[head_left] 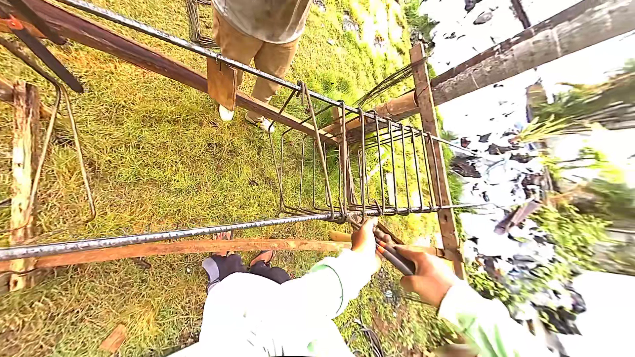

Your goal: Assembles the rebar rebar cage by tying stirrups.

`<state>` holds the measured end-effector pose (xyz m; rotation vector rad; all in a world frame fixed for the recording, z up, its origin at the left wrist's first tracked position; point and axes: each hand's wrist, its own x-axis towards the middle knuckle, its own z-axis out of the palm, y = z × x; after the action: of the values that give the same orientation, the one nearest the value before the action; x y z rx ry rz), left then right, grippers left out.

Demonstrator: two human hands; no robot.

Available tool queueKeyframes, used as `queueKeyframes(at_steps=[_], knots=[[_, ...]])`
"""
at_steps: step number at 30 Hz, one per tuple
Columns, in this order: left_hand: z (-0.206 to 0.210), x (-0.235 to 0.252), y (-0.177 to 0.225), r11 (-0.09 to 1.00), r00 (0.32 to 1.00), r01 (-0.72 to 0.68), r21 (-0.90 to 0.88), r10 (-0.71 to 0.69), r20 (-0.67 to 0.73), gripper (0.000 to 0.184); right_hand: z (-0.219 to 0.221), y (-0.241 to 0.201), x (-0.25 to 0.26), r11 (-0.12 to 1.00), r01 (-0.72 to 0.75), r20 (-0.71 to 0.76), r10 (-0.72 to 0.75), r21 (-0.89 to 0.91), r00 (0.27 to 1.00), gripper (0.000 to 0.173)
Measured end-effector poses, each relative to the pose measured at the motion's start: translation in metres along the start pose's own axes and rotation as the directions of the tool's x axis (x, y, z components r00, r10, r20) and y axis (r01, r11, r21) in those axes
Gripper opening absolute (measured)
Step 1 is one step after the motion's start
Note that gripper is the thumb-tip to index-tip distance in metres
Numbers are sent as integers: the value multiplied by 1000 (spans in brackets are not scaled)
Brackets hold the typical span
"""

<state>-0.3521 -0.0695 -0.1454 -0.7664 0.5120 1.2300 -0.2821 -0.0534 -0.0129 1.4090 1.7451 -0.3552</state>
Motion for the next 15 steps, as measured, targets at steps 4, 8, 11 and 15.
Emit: queueKeyframes(at_steps=[4, 8, 11, 15], knots=[[10, -5, -1, 997, 993, -38, 61, 44, -105, 22, -2, -28, -3, 948, -159, 31, 174, -274, 984, 54], [2, -16, 3, 998, 1000, -14, 59, 15, -16, 28, -24, -19, 11, 975, -116, 168, 149, -191, 975, 31], [-6, -20, 4, 999, 993, 38, -28, -35, 110, 26, -44, 3, 26, 920, -201, 531, -8, 335, 847, 18], [-5, -12, 7, 985, 987, 87, -152, -65, 146, 23, -49, 5, 37, 840, -316, 675, -79, 441, 733, 26]])
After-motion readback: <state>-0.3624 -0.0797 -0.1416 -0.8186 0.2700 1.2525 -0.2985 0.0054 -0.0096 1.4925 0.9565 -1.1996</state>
